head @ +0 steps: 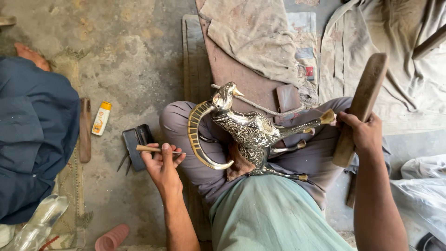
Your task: The person uses a hammer and chisel to engrave intricate patterns onto a silver-colored metal animal figurine. They hold the figurine steady with one hand while striking the chisel with the other, focusing on the head and body areas.
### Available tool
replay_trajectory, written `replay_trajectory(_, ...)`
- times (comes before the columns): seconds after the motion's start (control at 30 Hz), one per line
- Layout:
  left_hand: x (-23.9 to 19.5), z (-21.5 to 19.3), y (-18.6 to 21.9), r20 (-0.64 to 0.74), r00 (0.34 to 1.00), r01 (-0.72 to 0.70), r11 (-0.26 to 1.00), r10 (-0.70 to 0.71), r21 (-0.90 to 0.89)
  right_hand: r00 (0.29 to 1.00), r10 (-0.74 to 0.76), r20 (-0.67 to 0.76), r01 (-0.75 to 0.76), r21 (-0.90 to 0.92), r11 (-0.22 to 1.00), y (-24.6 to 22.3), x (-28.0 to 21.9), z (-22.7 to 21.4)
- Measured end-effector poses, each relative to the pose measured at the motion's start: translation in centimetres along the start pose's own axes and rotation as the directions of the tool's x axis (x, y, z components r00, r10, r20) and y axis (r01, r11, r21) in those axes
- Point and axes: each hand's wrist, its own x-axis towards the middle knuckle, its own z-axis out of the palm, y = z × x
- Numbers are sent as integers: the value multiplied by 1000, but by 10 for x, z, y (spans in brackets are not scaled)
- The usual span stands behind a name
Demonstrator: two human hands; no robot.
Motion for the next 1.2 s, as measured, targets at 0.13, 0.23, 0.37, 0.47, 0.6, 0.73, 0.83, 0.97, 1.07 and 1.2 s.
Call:
replay_trajectory(0.13,-13,15,15,37,998,-53,997,51,50,1000,-24,16,22,115,993,-5,-17,2)
replay_trajectory(0.23,-20,19,19,78,994,-83,990,74,112,995,48,-89,-28,211,977,5,-28,-19)
replay_trajectory(0.37,-23,11,10,141,987,-105,977,79,184,954,128,-269,-161,-107,981,55,-37,-72)
replay_trajectory(0.47,-23,11,-10,225,972,-139,941,70,308,917,275,-289,-394,-552,735,102,-47,-107)
replay_trajectory(0.6,-21,24,-32,247,968,-99,966,38,238,957,199,-213,-291,-680,673,124,-63,-98)
replay_trajectory(0.73,-21,30,-35,199,971,-216,845,134,489,936,-288,-204,107,-612,783,39,-85,-71)
replay_trajectory(0.83,-20,38,-30,231,961,-257,791,151,554,819,-568,87,481,-644,594,-53,-107,-33)
replay_trajectory(0.97,-28,45,-28,216,973,-192,812,83,551,563,-372,738,788,-615,-28,-109,-94,69)
replay_trajectory(1.07,-33,37,-29,210,976,-156,836,49,527,502,-150,852,834,-523,-176,-105,-68,114)
replay_trajectory(1.2,-41,19,-38,156,988,-84,877,10,474,539,261,801,842,-514,-162,-83,-33,125)
